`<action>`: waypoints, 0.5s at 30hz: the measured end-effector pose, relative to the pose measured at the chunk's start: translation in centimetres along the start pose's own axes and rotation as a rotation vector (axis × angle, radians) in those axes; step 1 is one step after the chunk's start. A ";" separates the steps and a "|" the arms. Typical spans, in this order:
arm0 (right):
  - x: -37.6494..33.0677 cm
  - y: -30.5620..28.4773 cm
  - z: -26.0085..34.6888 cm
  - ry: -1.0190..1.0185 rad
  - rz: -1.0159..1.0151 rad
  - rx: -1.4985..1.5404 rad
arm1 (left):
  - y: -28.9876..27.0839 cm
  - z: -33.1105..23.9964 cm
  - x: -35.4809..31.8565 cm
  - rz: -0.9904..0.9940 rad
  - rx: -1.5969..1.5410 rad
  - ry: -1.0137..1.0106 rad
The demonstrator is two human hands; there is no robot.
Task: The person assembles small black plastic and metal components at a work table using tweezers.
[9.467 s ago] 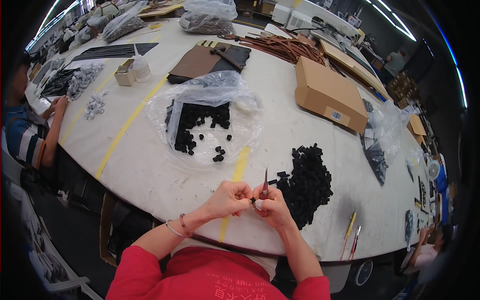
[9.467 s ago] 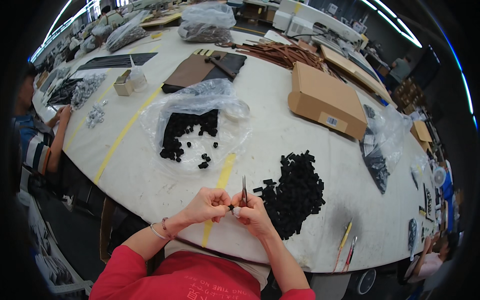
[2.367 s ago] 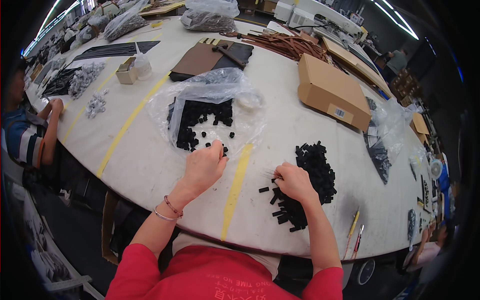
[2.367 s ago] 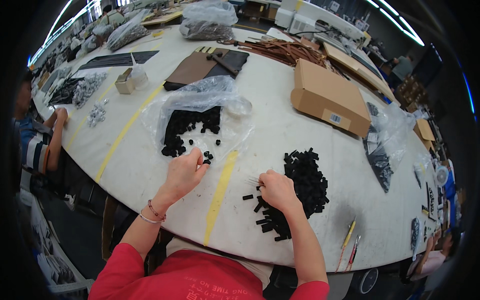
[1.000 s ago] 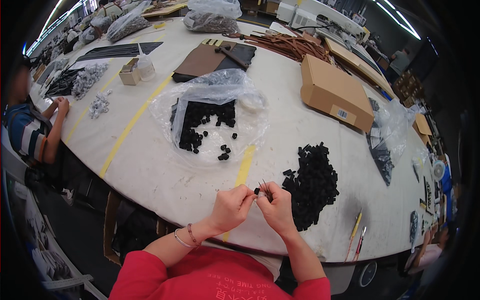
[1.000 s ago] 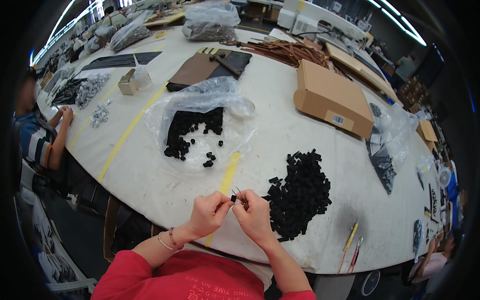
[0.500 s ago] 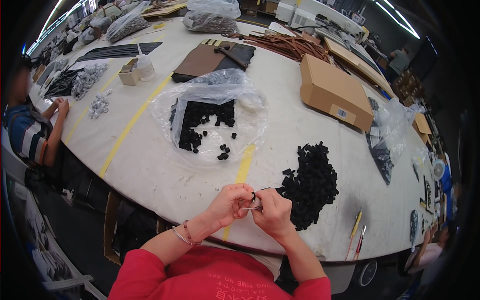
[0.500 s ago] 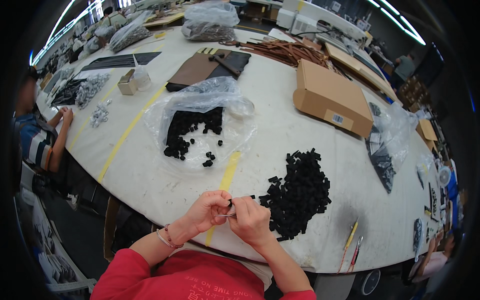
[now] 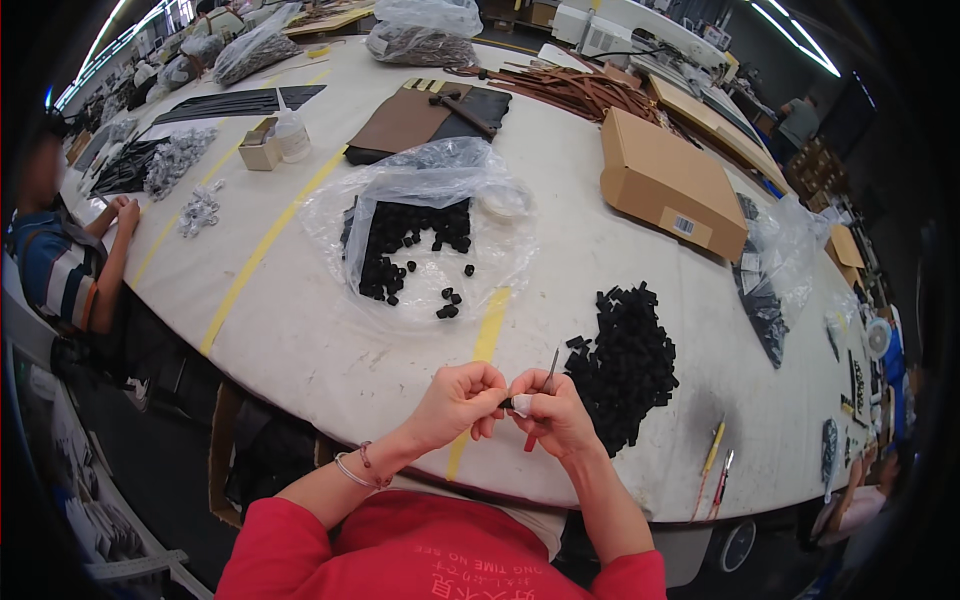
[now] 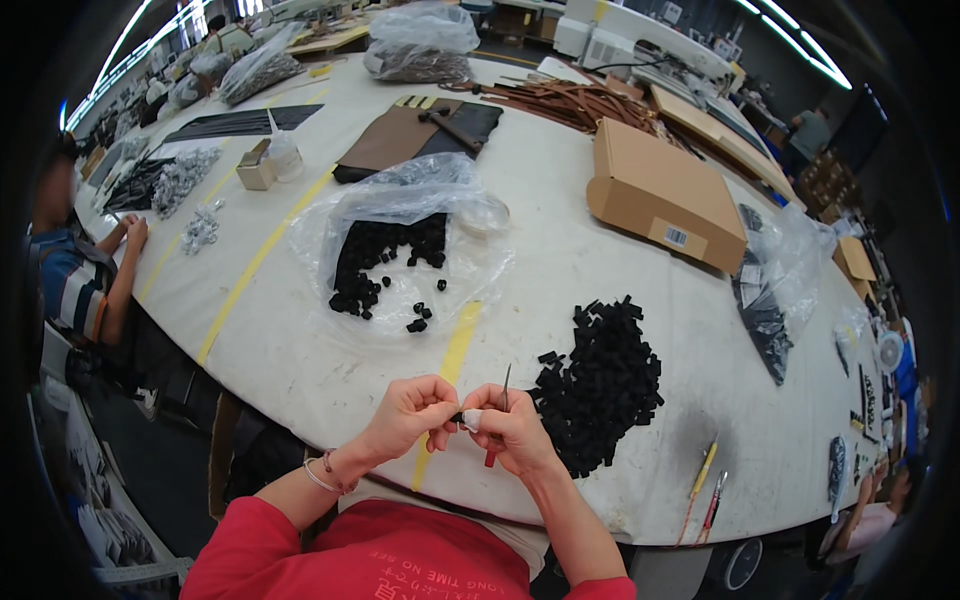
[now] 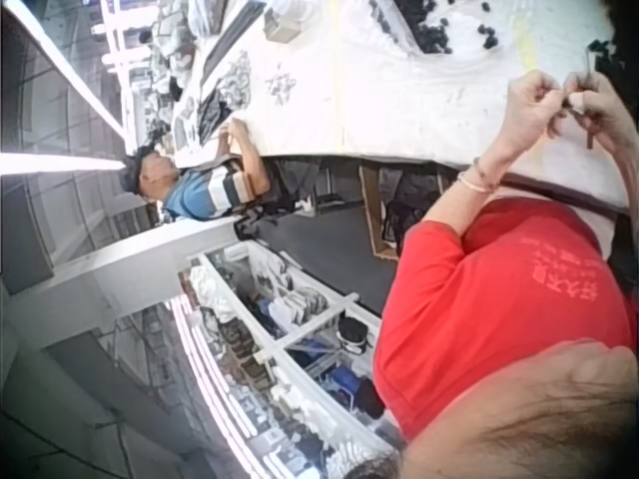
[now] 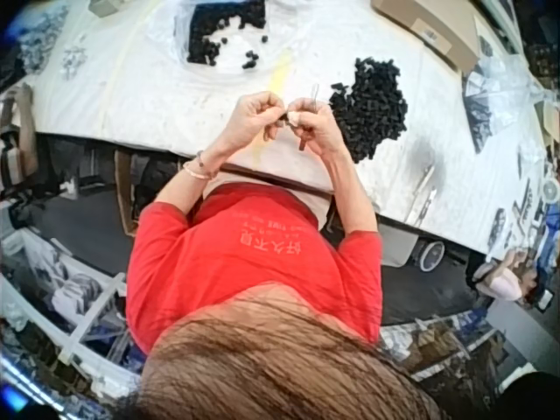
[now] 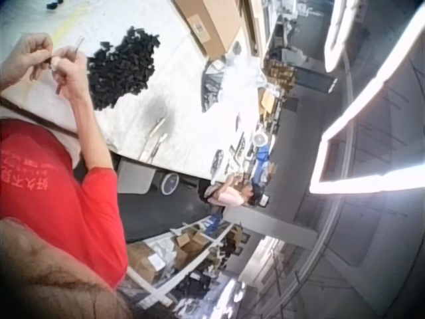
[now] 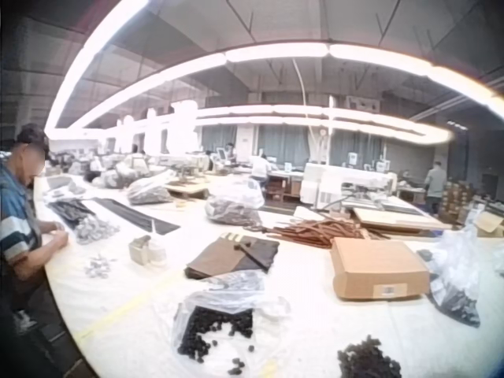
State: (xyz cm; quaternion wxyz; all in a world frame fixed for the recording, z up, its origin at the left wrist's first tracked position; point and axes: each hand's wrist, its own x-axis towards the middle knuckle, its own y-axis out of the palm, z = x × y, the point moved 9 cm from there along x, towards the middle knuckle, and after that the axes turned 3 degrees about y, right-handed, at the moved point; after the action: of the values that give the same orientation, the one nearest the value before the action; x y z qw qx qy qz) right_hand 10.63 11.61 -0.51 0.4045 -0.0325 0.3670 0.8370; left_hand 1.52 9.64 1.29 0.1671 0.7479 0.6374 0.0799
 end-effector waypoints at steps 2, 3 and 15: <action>0.0 0.1 0.4 -0.029 -0.034 0.010 | -0.3 0.2 0.0 -0.031 -0.095 -0.014; 0.0 -0.1 0.8 -0.059 -0.067 0.020 | -0.2 0.8 0.0 -0.010 -0.260 -0.075; -0.6 0.2 1.1 -0.090 -0.119 -0.318 | -0.2 3.2 -0.3 0.018 -0.393 -0.255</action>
State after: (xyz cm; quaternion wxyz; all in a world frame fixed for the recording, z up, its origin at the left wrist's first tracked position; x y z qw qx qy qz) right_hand 11.15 11.82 0.68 0.4592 -0.0804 0.2092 0.8596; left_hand 2.35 8.87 -1.72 0.3880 0.7106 0.5767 0.1089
